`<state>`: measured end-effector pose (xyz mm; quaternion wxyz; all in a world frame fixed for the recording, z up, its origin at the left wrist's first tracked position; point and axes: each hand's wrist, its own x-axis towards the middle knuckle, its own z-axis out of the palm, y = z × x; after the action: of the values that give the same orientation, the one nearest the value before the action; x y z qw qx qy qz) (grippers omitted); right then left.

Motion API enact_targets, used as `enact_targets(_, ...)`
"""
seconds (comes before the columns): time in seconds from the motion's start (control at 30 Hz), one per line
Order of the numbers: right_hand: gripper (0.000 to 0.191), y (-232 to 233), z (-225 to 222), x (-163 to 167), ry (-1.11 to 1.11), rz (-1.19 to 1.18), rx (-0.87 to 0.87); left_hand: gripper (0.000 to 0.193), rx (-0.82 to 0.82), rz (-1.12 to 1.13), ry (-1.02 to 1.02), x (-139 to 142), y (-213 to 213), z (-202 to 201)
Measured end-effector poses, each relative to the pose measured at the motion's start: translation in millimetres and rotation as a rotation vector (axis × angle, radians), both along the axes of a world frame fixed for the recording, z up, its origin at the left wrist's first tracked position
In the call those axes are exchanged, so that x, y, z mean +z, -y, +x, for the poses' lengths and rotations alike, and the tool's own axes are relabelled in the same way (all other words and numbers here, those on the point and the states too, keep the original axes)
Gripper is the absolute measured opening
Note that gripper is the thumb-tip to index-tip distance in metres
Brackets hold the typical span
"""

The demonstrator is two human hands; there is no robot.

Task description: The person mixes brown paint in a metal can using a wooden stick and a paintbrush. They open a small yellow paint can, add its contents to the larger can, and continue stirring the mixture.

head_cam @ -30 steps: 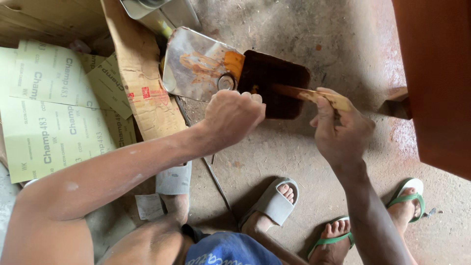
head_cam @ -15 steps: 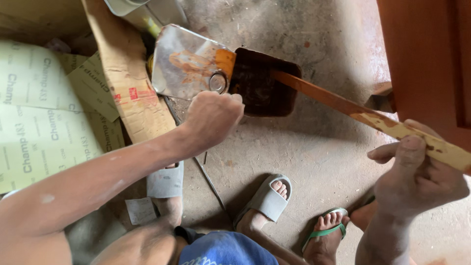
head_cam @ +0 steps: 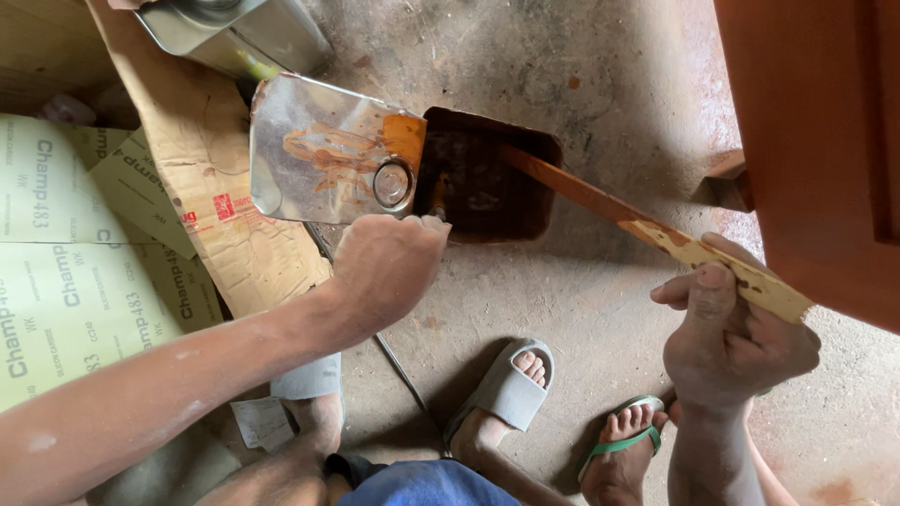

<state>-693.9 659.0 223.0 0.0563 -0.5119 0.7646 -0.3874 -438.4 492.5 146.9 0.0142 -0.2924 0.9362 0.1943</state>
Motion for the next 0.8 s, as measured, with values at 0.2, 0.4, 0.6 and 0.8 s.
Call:
enact_targets(0.2,0.044,2,-1,-4,-0.027,0.028,0.018,0.010,-0.015,0.031,0.063,4,1,-3)
enact_targets(0.4,0.042,-4,-9,-7,-0.033,-0.022,0.052,0.023,0.009,0.005,-0.009,11,-3,4)
enact_targets(0.6,0.031,0,-8,-22,0.102,-0.048,0.052,0.035,0.058,0.004,-0.086,20,-7,16)
enact_targets(0.8,0.023,37,14,-79,0.210,-0.002,0.066,0.037,0.054,0.006,-0.075,19,-4,3)
